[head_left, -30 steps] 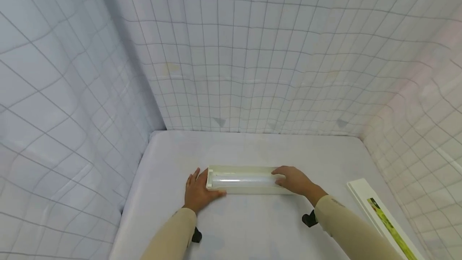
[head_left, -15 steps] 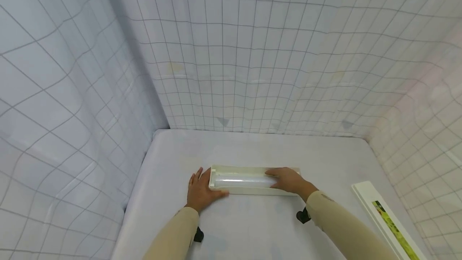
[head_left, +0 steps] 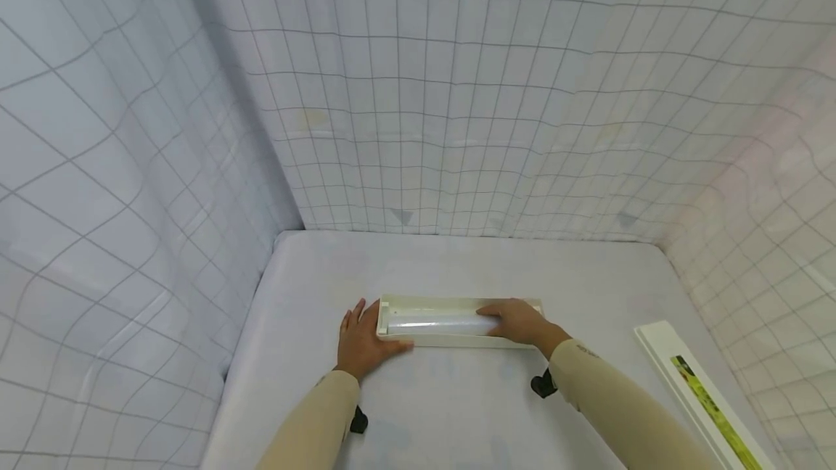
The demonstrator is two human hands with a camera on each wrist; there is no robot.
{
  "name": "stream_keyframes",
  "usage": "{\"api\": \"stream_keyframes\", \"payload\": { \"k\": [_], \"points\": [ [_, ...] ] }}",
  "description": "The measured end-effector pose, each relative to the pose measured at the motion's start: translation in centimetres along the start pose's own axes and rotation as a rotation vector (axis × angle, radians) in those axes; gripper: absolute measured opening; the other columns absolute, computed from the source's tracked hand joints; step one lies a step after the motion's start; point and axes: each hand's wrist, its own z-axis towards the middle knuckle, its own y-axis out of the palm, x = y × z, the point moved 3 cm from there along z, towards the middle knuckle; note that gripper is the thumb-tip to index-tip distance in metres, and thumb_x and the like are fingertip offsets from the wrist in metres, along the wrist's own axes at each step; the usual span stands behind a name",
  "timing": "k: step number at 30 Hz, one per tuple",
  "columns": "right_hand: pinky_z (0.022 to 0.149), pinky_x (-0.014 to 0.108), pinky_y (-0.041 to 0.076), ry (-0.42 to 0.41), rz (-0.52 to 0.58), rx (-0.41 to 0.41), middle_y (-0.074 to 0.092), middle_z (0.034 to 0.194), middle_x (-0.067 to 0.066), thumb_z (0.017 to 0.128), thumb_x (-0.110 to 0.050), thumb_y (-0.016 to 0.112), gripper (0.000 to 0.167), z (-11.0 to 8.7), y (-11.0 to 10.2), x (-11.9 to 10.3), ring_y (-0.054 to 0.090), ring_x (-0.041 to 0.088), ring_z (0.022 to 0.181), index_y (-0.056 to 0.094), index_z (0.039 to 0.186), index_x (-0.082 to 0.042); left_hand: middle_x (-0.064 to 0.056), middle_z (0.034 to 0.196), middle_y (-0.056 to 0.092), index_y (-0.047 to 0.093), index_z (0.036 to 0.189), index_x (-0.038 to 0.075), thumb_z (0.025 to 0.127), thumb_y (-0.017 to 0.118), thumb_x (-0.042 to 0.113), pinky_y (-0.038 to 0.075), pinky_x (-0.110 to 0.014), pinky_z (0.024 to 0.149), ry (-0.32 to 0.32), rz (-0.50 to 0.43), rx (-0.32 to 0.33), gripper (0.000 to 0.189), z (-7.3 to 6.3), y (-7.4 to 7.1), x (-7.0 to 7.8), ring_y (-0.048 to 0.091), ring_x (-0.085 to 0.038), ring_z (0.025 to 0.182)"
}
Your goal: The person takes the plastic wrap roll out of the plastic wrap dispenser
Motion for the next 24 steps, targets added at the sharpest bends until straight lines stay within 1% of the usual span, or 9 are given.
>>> {"api": "stream_keyframes", "payload": {
  "k": [11, 16, 24],
  "points": [
    [0.115, 0.053, 0.046, 0.029, 0.111, 0.026, 0.061, 0.147, 0.009, 0.088, -0.025, 0.080, 0.050, -0.21, -0.08, 0.23, 0.054, 0.036, 0.138, 0.068, 0.136, -0.016, 0.002, 0.146, 0.061, 0.051, 0.150, 0.023, 0.058, 0.085, 0.076, 0.014, -0.059, 0.126, 0.022, -0.005, 0.020, 0.111, -0.01, 0.08, -0.19, 0.031, -0.036, 0.153],
    [0.115, 0.053, 0.045, 0.047, 0.118, 0.023, 0.059, 0.148, 0.010, 0.088, -0.027, 0.080, 0.052, -0.34, -0.26, 0.04, 0.053, 0.036, 0.139, 0.066, 0.138, -0.017, 0.002, 0.145, 0.061, 0.050, 0.150, 0.023, 0.057, 0.086, 0.075, 0.014, -0.059, 0.126, 0.025, -0.009, 0.027, 0.112, 0.05, 0.07, -0.22, 0.031, -0.036, 0.153],
    [0.116, 0.052, 0.045, 0.046, 0.122, 0.021, 0.059, 0.148, 0.009, 0.090, -0.027, 0.078, 0.052, -0.66, -0.87, -0.39, 0.054, 0.035, 0.139, 0.065, 0.140, -0.017, 0.001, 0.147, 0.059, 0.049, 0.151, 0.022, 0.058, 0.086, 0.075, 0.013, -0.059, 0.127, 0.016, -0.006, 0.010, 0.113, 0.17, -0.03, -0.14, 0.029, -0.035, 0.154]
  ]
}}
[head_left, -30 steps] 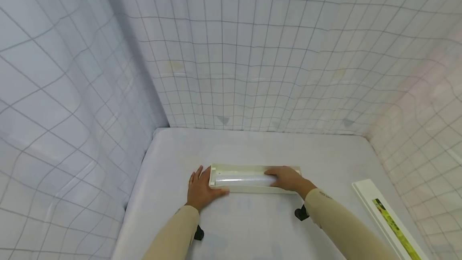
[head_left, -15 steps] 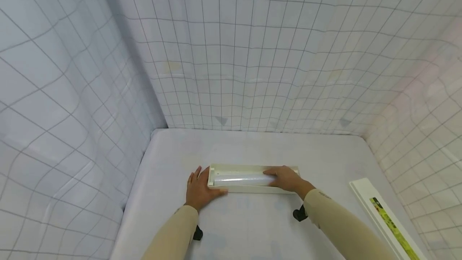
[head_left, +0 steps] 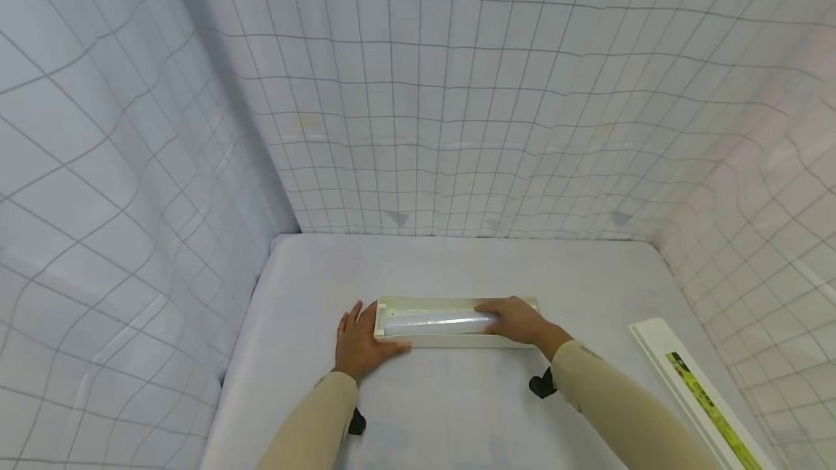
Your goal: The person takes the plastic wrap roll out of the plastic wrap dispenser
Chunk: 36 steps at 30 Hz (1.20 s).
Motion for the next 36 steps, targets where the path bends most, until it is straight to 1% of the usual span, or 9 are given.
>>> {"api": "stream_keyframes", "payload": {
  "k": [6, 11, 15, 19, 25, 29, 32, 36],
  "points": [
    [0.114, 0.051, 0.047, -0.002, -0.015, 0.004, 0.061, 0.147, 0.009, 0.091, -0.030, 0.077, 0.053, -0.3, -0.5, 0.0, 0.055, 0.033, 0.138, 0.064, 0.141, -0.020, 0.001, 0.148, 0.059, 0.048, 0.152, 0.022, 0.059, 0.085, 0.075, 0.015, -0.058, 0.127, 0.002, 0.027, -0.004, 0.113, 0.0, -0.1, 0.1, 0.030, -0.035, 0.154],
    [0.113, 0.052, 0.048, 0.005, -0.009, 0.019, 0.061, 0.146, 0.008, 0.091, -0.032, 0.077, 0.053, -1.0, -0.9, 0.3, 0.055, 0.033, 0.138, 0.063, 0.141, -0.022, -0.002, 0.149, 0.058, 0.047, 0.152, 0.021, 0.060, 0.086, 0.073, 0.014, -0.059, 0.127, 0.005, 0.018, -0.007, 0.113, -0.1, 0.1, 0.1, 0.029, -0.036, 0.154],
    [0.113, 0.053, 0.047, -0.011, 0.011, 0.035, 0.061, 0.146, 0.008, 0.091, -0.033, 0.076, 0.054, -1.7, -1.4, 0.6, 0.055, 0.034, 0.138, 0.062, 0.142, -0.021, -0.001, 0.148, 0.058, 0.047, 0.152, 0.021, 0.059, 0.086, 0.074, 0.013, -0.060, 0.126, 0.008, 0.012, -0.007, 0.114, -0.2, 0.3, 0.0, 0.028, -0.036, 0.154],
    [0.111, 0.053, 0.049, -0.033, 0.016, 0.066, 0.063, 0.145, 0.009, 0.091, -0.033, 0.077, 0.054, -2.4, -2.1, 0.8, 0.057, 0.034, 0.136, 0.064, 0.141, -0.019, -0.001, 0.148, 0.058, 0.047, 0.151, 0.021, 0.058, 0.085, 0.075, 0.013, -0.061, 0.126, 0.012, 0.007, 0.002, 0.114, -0.2, 0.5, -0.1, 0.029, -0.036, 0.154],
    [0.112, 0.052, 0.048, -0.063, 0.013, 0.104, 0.063, 0.143, 0.010, 0.091, -0.032, 0.077, 0.054, -2.8, -3.2, 0.8, 0.058, 0.034, 0.135, 0.063, 0.141, -0.017, -0.003, 0.148, 0.058, 0.049, 0.150, 0.021, 0.057, 0.087, 0.074, 0.012, -0.061, 0.127, 0.016, -0.021, 0.022, 0.113, -0.2, 0.7, -0.3, 0.029, -0.037, 0.153],
    [0.112, 0.053, 0.048, -0.089, -0.003, 0.137, 0.064, 0.143, 0.011, 0.091, -0.030, 0.077, 0.053, -3.0, -3.7, 0.8, 0.058, 0.035, 0.135, 0.064, 0.141, -0.016, -0.003, 0.148, 0.057, 0.047, 0.151, 0.021, 0.058, 0.084, 0.077, 0.012, -0.060, 0.127, 0.019, -0.005, 0.018, 0.114, -0.2, 1.1, -0.7, 0.029, -0.036, 0.153],
    [0.112, 0.053, 0.048, -0.086, -0.013, 0.167, 0.064, 0.142, 0.011, 0.091, -0.030, 0.077, 0.053, -3.2, -4.0, 1.0, 0.058, 0.035, 0.135, 0.064, 0.141, -0.016, -0.003, 0.149, 0.057, 0.047, 0.151, 0.020, 0.059, 0.082, 0.079, 0.012, -0.061, 0.126, 0.024, 0.006, 0.016, 0.115, -0.3, 1.4, -0.8, 0.029, -0.036, 0.153],
    [0.113, 0.054, 0.047, -0.066, -0.013, 0.212, 0.063, 0.143, 0.011, 0.092, -0.030, 0.076, 0.054, -3.7, -4.3, 1.6, 0.057, 0.036, 0.136, 0.063, 0.142, -0.015, -0.005, 0.151, 0.056, 0.047, 0.151, 0.019, 0.059, 0.084, 0.077, 0.012, -0.061, 0.127, 0.024, 0.004, 0.022, 0.115, -0.5, 1.5, -0.7, 0.028, -0.037, 0.154]
  ]
}}
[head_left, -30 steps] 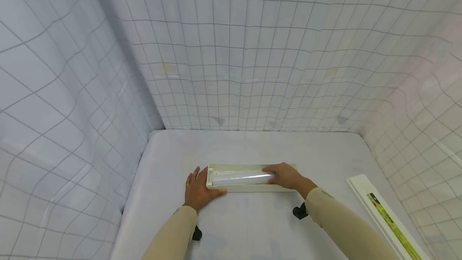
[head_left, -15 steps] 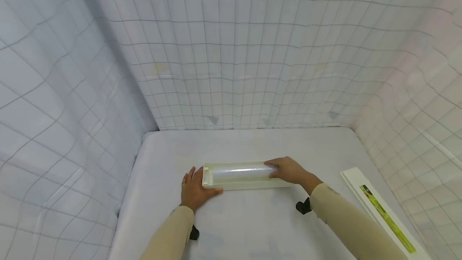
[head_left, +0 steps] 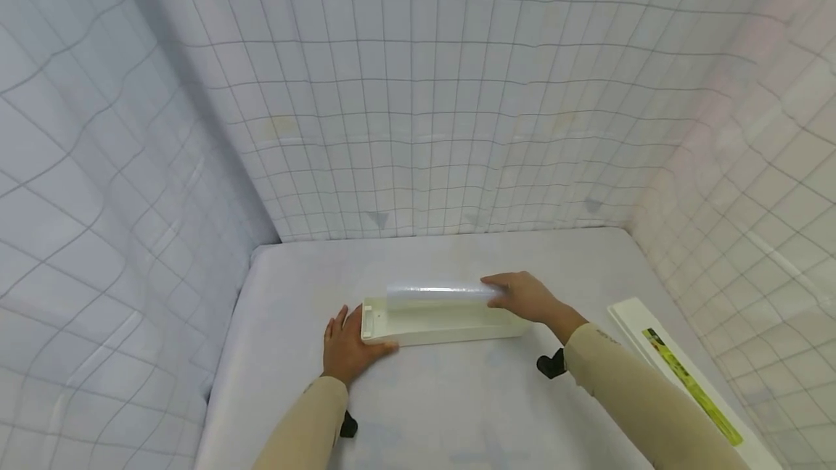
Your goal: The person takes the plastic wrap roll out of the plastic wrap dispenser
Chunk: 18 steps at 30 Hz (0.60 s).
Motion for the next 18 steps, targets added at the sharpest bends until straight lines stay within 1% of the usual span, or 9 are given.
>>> {"api": "stream_keyframes", "payload": {
  "k": [4, 10, 14, 18],
  "points": [
    [0.114, 0.055, 0.046, 0.027, -0.012, 0.040, 0.062, 0.145, 0.012, 0.094, -0.031, 0.074, 0.054, -0.3, -0.5, 0.6, 0.056, 0.036, 0.137, 0.061, 0.143, -0.013, -0.005, 0.152, 0.055, 0.047, 0.152, 0.019, 0.059, 0.085, 0.074, 0.010, -0.061, 0.127, -0.011, 0.002, -0.012, 0.115, 0.0, -0.2, 0.2, 0.026, -0.037, 0.154],
    [0.114, 0.057, 0.045, 0.069, -0.025, 0.109, 0.060, 0.146, 0.015, 0.096, -0.029, 0.071, 0.053, -0.8, -0.9, 2.0, 0.056, 0.039, 0.136, 0.059, 0.144, -0.010, -0.004, 0.153, 0.054, 0.046, 0.153, 0.018, 0.059, 0.085, 0.076, 0.009, -0.061, 0.127, -0.017, 0.007, -0.025, 0.116, 0.0, -0.3, 0.2, 0.025, -0.038, 0.155],
    [0.111, 0.057, 0.047, 0.122, -0.037, 0.142, 0.060, 0.146, 0.016, 0.098, -0.029, 0.068, 0.052, -1.0, -1.0, 3.1, 0.057, 0.039, 0.135, 0.058, 0.145, -0.009, -0.005, 0.153, 0.054, 0.046, 0.153, 0.018, 0.059, 0.084, 0.076, 0.010, -0.061, 0.127, -0.014, 0.009, -0.023, 0.117, 0.1, -0.3, 0.1, 0.025, -0.038, 0.155],
    [0.110, 0.058, 0.047, 0.170, -0.046, 0.170, 0.059, 0.146, 0.018, 0.099, -0.030, 0.066, 0.052, -1.5, -1.4, 3.7, 0.056, 0.041, 0.134, 0.057, 0.145, -0.007, -0.005, 0.154, 0.053, 0.045, 0.152, 0.018, 0.059, 0.084, 0.076, 0.010, -0.061, 0.127, -0.015, 0.012, -0.024, 0.117, 0.2, -0.3, 0.2, 0.025, -0.038, 0.155]
  ]
}}
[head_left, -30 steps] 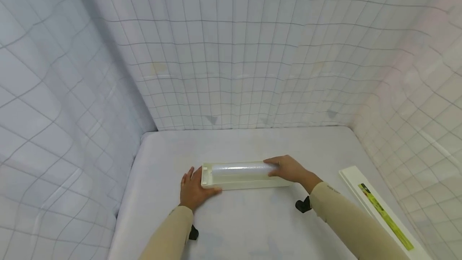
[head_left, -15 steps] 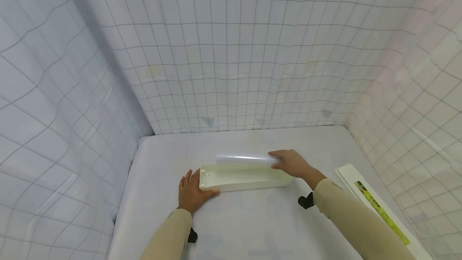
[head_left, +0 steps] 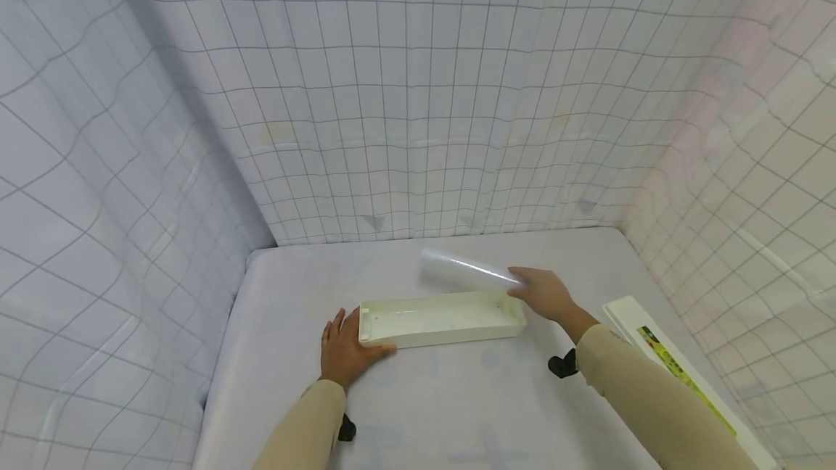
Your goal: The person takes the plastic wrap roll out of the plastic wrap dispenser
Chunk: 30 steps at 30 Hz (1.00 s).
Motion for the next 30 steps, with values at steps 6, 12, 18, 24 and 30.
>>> {"api": "stream_keyframes", "payload": {
  "k": [6, 12, 18, 24, 30],
  "points": [
    [0.113, 0.062, 0.043, 0.067, -0.017, 0.013, 0.056, 0.148, 0.021, 0.100, -0.032, 0.064, 0.055, -0.2, -0.4, 1.5, 0.051, 0.045, 0.138, 0.054, 0.146, -0.006, -0.005, 0.153, 0.054, 0.045, 0.152, 0.019, 0.059, 0.085, 0.076, 0.011, -0.061, 0.127, 0.003, 0.000, 0.007, 0.116, 0.0, -0.1, -0.1, 0.025, -0.038, 0.155],
    [0.116, 0.062, 0.039, 0.107, -0.017, 0.065, 0.054, 0.149, 0.024, 0.099, -0.031, 0.063, 0.056, -0.6, -0.4, 3.8, 0.048, 0.048, 0.139, 0.053, 0.146, -0.002, -0.007, 0.151, 0.055, 0.047, 0.151, 0.017, 0.060, 0.086, 0.074, 0.013, -0.062, 0.126, 0.023, 0.002, 0.020, 0.114, 0.0, -0.2, 0.0, 0.027, -0.040, 0.154],
    [0.113, 0.064, 0.040, 0.188, 0.041, 0.092, 0.053, 0.148, 0.028, 0.099, -0.031, 0.063, 0.057, -1.4, 0.2, 5.9, 0.047, 0.051, 0.138, 0.052, 0.145, 0.002, -0.007, 0.152, 0.055, 0.046, 0.152, 0.018, 0.060, 0.086, 0.073, 0.012, -0.062, 0.126, 0.025, -0.011, 0.020, 0.114, 0.1, -0.3, 0.1, 0.027, -0.039, 0.154],
    [0.103, 0.062, 0.049, 0.292, 0.051, 0.102, 0.054, 0.145, 0.029, 0.100, -0.030, 0.062, 0.058, -2.4, 0.8, 7.5, 0.056, 0.049, 0.128, 0.050, 0.146, 0.002, -0.007, 0.152, 0.054, 0.046, 0.152, 0.018, 0.060, 0.087, 0.072, 0.012, -0.062, 0.126, 0.028, -0.010, 0.018, 0.114, 0.2, -0.3, 0.0, 0.027, -0.039, 0.154],
    [0.095, 0.061, 0.052, 0.381, 0.072, 0.093, 0.053, 0.145, 0.031, 0.100, -0.032, 0.061, 0.059, -3.7, 1.2, 8.7, 0.058, 0.050, 0.124, 0.048, 0.147, 0.001, -0.008, 0.150, 0.056, 0.047, 0.151, 0.017, 0.059, 0.088, 0.071, 0.014, -0.062, 0.125, 0.038, -0.007, 0.045, 0.114, 0.2, -0.3, -0.1, 0.029, -0.040, 0.152]
  ]
}}
